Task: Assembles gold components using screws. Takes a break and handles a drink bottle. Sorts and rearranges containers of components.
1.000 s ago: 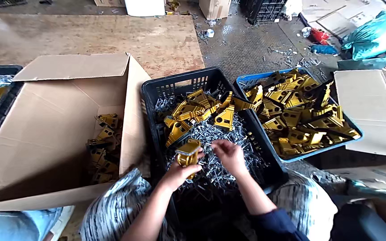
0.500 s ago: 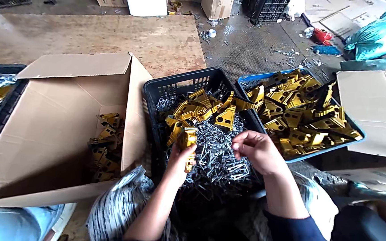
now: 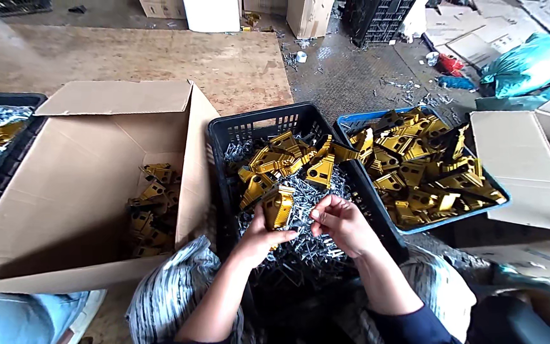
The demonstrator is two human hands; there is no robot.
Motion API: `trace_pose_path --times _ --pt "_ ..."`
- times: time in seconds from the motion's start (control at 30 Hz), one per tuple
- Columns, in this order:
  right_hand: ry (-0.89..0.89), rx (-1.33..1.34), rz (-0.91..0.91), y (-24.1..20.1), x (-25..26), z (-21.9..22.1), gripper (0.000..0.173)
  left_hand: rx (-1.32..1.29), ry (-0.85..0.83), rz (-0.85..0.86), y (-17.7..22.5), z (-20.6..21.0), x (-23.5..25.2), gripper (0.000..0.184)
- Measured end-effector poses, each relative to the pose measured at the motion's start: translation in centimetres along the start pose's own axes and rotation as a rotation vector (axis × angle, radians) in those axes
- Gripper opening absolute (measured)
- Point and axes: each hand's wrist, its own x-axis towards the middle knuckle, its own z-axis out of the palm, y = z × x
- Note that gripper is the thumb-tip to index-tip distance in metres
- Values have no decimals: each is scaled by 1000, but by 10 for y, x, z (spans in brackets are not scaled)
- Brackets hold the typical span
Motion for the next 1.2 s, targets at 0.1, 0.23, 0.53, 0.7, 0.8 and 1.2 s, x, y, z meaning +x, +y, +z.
trace_pose_path --times 0.1,0.23,0.53,0.7,0.8,1.2 --pt "-40 49 18 -7 -2 1 18 -61 -29 3 5 -1 -4 107" --pt "-32 154 90 -8 0 -1 22 -208 -13 -45 6 0 -4 58" --pt "-74 -241 -347 18 0 2 21 56 -93 36 -1 -3 -3 108" --pt "-49 -1047 -1053 30 6 9 23 172 -116 32 -1 -3 -3 102" --pt "4 -1076 -1144 42 16 9 24 193 -125 -9 -2 -4 -4 99" --pt "-209 -802 -811 70 57 50 42 -11 32 -90 -7 -47 -19 106"
